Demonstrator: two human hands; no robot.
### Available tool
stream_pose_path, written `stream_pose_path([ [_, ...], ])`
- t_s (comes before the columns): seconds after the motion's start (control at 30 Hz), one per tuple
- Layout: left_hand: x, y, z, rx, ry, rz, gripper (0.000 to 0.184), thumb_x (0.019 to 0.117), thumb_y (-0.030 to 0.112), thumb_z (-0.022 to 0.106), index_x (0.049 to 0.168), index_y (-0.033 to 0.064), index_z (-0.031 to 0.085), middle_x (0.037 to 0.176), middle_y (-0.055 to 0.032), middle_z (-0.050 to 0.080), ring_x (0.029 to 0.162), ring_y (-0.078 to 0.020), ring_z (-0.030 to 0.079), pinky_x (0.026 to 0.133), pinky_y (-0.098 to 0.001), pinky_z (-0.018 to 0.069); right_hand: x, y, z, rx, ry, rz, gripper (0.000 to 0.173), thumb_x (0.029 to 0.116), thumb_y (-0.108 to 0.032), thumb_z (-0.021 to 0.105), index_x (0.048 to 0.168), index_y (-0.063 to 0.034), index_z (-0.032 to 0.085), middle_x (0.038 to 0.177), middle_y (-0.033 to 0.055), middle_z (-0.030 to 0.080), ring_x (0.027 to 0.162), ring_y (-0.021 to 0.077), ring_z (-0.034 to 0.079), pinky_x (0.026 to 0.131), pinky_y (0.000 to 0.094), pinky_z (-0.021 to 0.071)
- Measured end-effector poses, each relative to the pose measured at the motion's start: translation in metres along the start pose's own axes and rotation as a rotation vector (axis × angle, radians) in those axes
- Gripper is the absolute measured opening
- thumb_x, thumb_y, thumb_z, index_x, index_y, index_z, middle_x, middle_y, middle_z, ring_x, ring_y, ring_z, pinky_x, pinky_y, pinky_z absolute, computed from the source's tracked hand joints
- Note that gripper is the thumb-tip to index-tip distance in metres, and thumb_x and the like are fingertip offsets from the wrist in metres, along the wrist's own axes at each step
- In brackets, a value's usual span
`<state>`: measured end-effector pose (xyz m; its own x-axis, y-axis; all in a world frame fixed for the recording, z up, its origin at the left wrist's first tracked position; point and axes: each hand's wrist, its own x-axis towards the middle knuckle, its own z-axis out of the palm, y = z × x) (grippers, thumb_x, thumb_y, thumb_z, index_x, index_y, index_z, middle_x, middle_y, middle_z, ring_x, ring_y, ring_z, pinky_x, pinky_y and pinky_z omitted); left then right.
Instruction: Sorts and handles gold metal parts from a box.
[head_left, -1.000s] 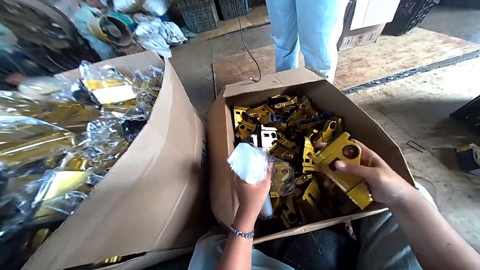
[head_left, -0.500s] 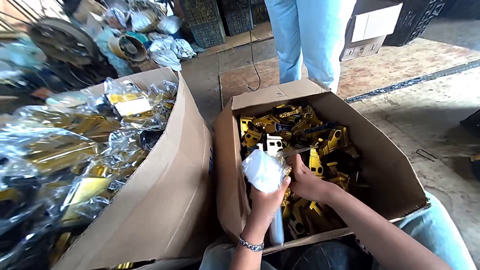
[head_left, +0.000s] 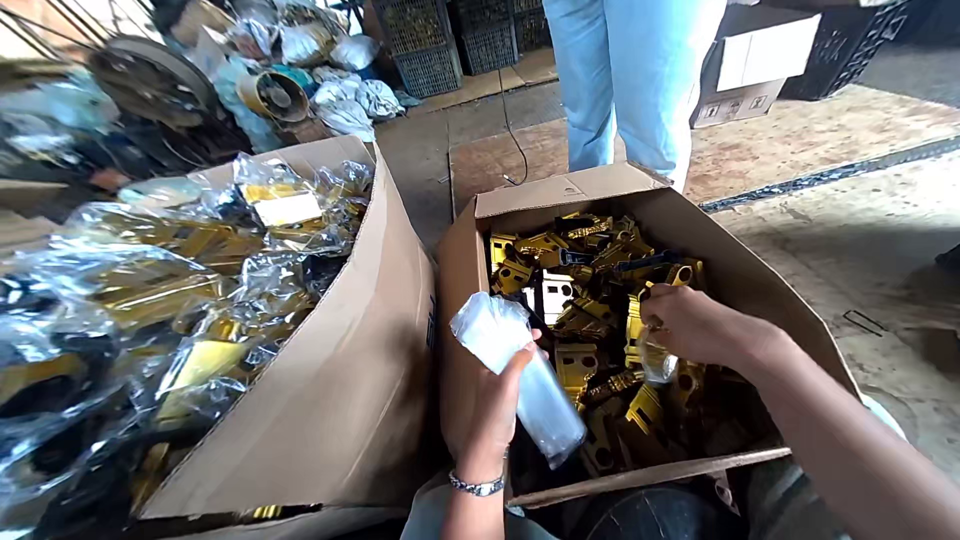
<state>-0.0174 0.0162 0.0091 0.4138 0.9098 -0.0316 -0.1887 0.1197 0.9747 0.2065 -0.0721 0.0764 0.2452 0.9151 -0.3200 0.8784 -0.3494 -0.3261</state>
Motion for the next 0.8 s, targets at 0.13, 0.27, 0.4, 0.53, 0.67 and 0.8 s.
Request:
stream_pose_path([
  [0.13,-0.001,-0.012,0.002,0.111,0.071,0.086,0.062,0.0783,-0.010,0.075,0.133,-0.0112,0.046,0.111,-0.0098,0.067,0.099,-0.0064,0.067,0.089,-0.0242,0.0576,-0.015,-0.010,-0.026,0.248,0.685,-0.492,0.011,0.0881,0.003,0.069,0.098,0.0040,0.073,0.101,0.0180,0.067,0.087,0.0268,0.067,0.078,0.0418,0.0589],
  [0.27,-0.001,-0.023,0.005,0.165,0.052,0.246,0.069,0.0671,-0.004,0.087,0.126,-0.0129,0.051,0.108,-0.0061,0.069,0.100,-0.0017,0.067,0.092,-0.0200,0.0564,-0.005,-0.030,-0.012,0.976,0.585,-0.638,0.055,0.0945,-0.012,0.068,0.144,-0.0106,0.045,0.141,0.0095,0.055,0.103,0.0178,0.071,0.084,0.0366,0.0647],
  [0.4,-0.007,-0.020,0.010,0.265,0.005,0.291,0.066,0.0661,-0.002,0.088,0.122,-0.0154,0.054,0.107,-0.0083,0.069,0.100,-0.0011,0.065,0.092,-0.0192,0.0539,0.011,-0.026,0.051,0.841,0.189,-0.376,0.031,0.0958,-0.012,0.069,0.122,0.0041,0.066,0.113,0.0133,0.070,0.093,0.0130,0.070,0.084,0.0296,0.0589],
  [0.53,-0.013,-0.024,0.010,0.295,-0.045,0.344,0.064,0.0641,0.001,0.089,0.116,-0.0158,0.056,0.105,-0.0069,0.070,0.100,0.0006,0.065,0.093,-0.0176,0.0538,0.005,-0.022,0.063,1.071,0.069,-0.331,0.026,0.1022,-0.011,0.059,0.121,0.0063,0.062,0.105,0.0061,0.067,0.089,0.0044,0.068,0.085,0.0220,0.0578],
  [0.67,-0.012,-0.022,0.014,0.152,-0.213,0.122,0.063,0.0670,0.006,0.090,0.119,-0.0074,0.057,0.104,-0.0006,0.070,0.096,-0.0015,0.067,0.090,-0.0204,0.0562,0.008,-0.019,0.066,1.020,0.159,-0.247,0.022,0.1060,-0.020,0.055,0.093,-0.0036,0.063,0.072,-0.0065,0.059,0.060,-0.0012,0.058,0.061,0.0171,0.0533],
  [0.8,0.004,-0.011,0.012,0.280,-0.024,0.118,0.029,0.0892,0.004,0.071,0.114,-0.0050,0.060,0.088,-0.0008,0.070,0.077,-0.0033,0.067,0.073,-0.0212,0.0582,-0.001,-0.010,0.064,1.059,-0.025,-0.295,0.014,0.1042,-0.011,0.056,0.095,-0.0042,0.064,0.074,-0.0078,0.065,0.065,0.0007,0.066,0.067,0.0197,0.0593],
])
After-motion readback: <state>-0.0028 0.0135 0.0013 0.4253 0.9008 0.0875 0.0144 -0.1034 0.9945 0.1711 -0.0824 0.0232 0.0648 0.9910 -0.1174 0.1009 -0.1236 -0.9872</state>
